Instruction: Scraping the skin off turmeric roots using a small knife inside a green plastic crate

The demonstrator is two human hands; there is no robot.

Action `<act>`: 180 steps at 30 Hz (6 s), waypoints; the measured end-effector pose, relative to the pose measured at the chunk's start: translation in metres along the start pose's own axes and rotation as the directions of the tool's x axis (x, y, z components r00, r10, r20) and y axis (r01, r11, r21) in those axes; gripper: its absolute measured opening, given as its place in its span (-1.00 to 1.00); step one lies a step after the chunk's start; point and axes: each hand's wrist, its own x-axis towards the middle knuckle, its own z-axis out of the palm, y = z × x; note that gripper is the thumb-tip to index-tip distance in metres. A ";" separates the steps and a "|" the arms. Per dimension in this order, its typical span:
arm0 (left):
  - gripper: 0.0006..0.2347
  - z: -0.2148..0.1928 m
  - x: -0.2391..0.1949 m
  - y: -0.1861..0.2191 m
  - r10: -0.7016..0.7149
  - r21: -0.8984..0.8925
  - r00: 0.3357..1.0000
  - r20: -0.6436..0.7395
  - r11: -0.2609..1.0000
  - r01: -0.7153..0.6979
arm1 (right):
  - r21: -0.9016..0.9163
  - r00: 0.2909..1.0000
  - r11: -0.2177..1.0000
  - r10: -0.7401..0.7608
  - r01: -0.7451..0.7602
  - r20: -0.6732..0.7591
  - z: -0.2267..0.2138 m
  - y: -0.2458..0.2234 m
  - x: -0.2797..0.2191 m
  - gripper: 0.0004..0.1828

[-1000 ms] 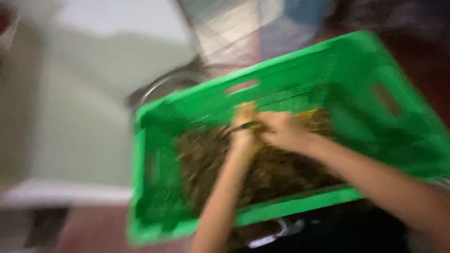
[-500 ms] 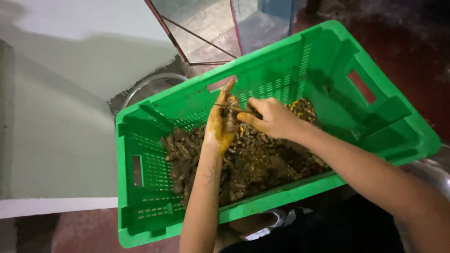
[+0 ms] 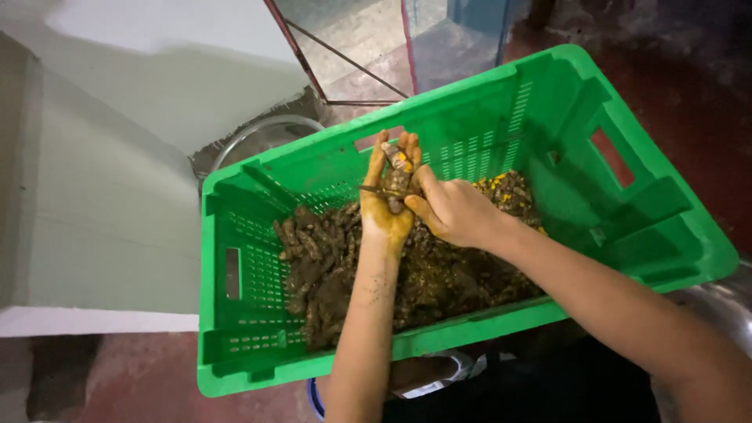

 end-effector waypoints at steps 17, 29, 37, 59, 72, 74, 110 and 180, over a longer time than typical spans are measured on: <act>-0.61 -0.005 -0.005 0.005 -0.032 0.121 0.991 0.128 0.993 0.017 | -0.210 0.927 0.927 -0.344 0.310 -0.149 0.021 0.010 -0.013 -0.50; -0.60 -0.046 0.013 0.014 0.001 0.006 0.967 0.256 1.000 -0.002 | -0.528 0.895 0.819 -0.389 0.226 -0.220 0.032 -0.003 -0.006 -0.42; -0.60 -0.026 -0.009 -0.006 0.111 0.097 0.992 0.055 0.989 -0.116 | -0.457 0.936 0.877 -0.272 0.146 -0.223 0.026 0.007 -0.002 -0.35; -0.64 -0.023 0.003 0.009 0.076 0.176 0.997 0.004 0.982 -0.076 | -0.451 0.948 0.881 -0.252 0.143 -0.193 0.029 0.004 0.000 -0.41; -0.67 -0.059 0.010 0.017 0.134 0.172 0.966 -0.221 0.980 -0.096 | -0.136 0.992 0.983 0.124 -0.123 0.005 0.003 0.018 -0.007 -0.57; -0.67 -0.042 0.005 0.020 0.122 0.196 0.974 -0.189 0.977 -0.084 | -0.040 0.995 0.995 0.095 -0.096 -0.015 0.005 0.017 -0.005 -0.62; -0.57 -0.023 -0.008 0.006 0.009 0.206 0.983 0.184 0.977 -0.047 | -0.676 0.920 0.698 -0.384 0.237 -0.073 0.028 0.024 -0.012 -0.73; -0.60 0.021 -0.035 0.010 -0.087 0.203 0.990 -0.108 0.973 0.108 | -0.476 0.927 0.868 -0.287 0.145 -0.240 0.021 0.029 -0.005 -0.74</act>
